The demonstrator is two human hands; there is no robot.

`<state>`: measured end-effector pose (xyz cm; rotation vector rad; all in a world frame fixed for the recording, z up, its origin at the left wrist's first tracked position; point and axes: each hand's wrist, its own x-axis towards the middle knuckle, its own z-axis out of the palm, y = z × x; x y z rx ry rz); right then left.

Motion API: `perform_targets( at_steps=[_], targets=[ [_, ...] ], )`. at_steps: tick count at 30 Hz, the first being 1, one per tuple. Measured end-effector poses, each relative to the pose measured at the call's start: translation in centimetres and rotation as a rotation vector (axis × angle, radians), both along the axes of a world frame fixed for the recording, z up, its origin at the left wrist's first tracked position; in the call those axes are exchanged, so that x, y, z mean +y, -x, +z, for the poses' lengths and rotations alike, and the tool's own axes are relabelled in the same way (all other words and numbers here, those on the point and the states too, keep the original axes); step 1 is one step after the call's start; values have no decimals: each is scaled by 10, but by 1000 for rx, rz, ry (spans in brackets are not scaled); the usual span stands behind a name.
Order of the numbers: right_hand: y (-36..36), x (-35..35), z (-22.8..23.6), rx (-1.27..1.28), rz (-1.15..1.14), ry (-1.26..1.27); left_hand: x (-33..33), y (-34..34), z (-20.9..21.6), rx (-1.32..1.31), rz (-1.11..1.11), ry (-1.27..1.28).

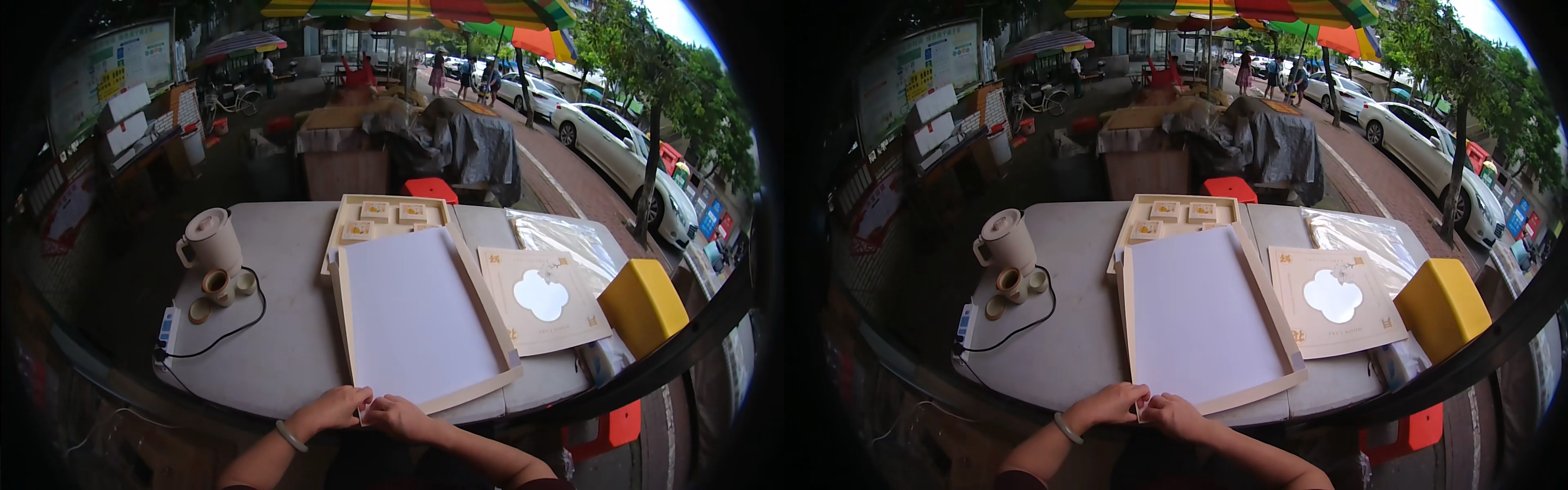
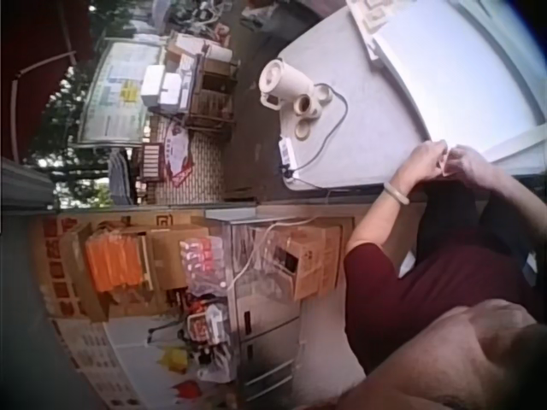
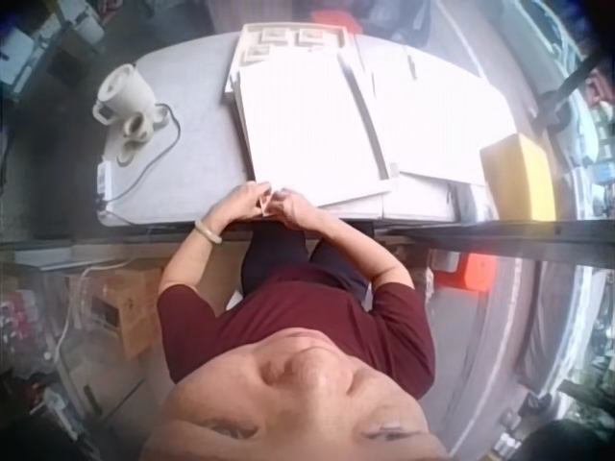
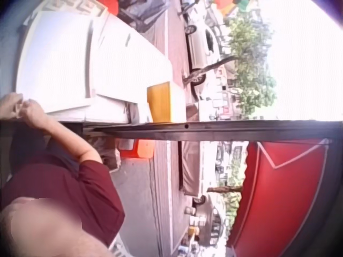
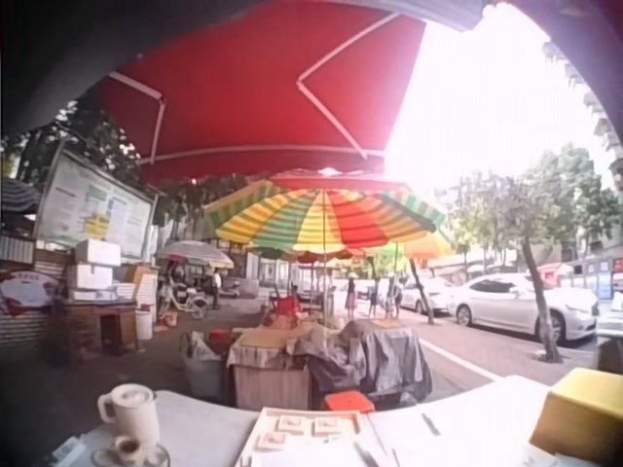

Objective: The person assembles a flat paper box by folding and tucking its side flaps into slots. They repeatedly adjust and press the edges to secure the structure. The task is performed at an outdoor table with other boxes and packaging materials nearby.

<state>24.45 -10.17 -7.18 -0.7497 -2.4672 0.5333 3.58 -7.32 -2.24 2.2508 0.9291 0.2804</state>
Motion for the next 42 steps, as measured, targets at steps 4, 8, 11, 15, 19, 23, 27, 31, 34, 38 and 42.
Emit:
perform_targets(
  at_steps=[4,8,11,15,19,23,27,31,34,38,42],
  targets=[
    [6,-6,-4,-105,-71,-37,-2,0,4,8,15,22],
    [8,-6,-4,-74,-62,2,0,1,-2,27,11,33],
    [8,-5,0,-69,-43,46,1,-1,-4,24,1,27],
    [8,0,10,-35,-49,189,-13,-3,-13,-13,48,-177],
    [8,-5,8,-66,-111,184,-45,-7,10,64,166,-448],
    [8,-5,5,-80,-138,157,-64,-11,11,186,250,-414],
    [9,-6,4,-15,-302,266,-70,-17,-10,133,312,-424],
    [5,-4,7,38,-197,203,-73,-21,-21,69,380,-441],
    [3,-7,11,-31,-134,44,-77,-21,-30,92,415,-467],
    [-1,-8,10,-68,-101,33,-80,-23,-29,72,419,-477],
    [0,-9,2,-13,-103,56,-88,-29,-25,104,489,-371]
  ],
)
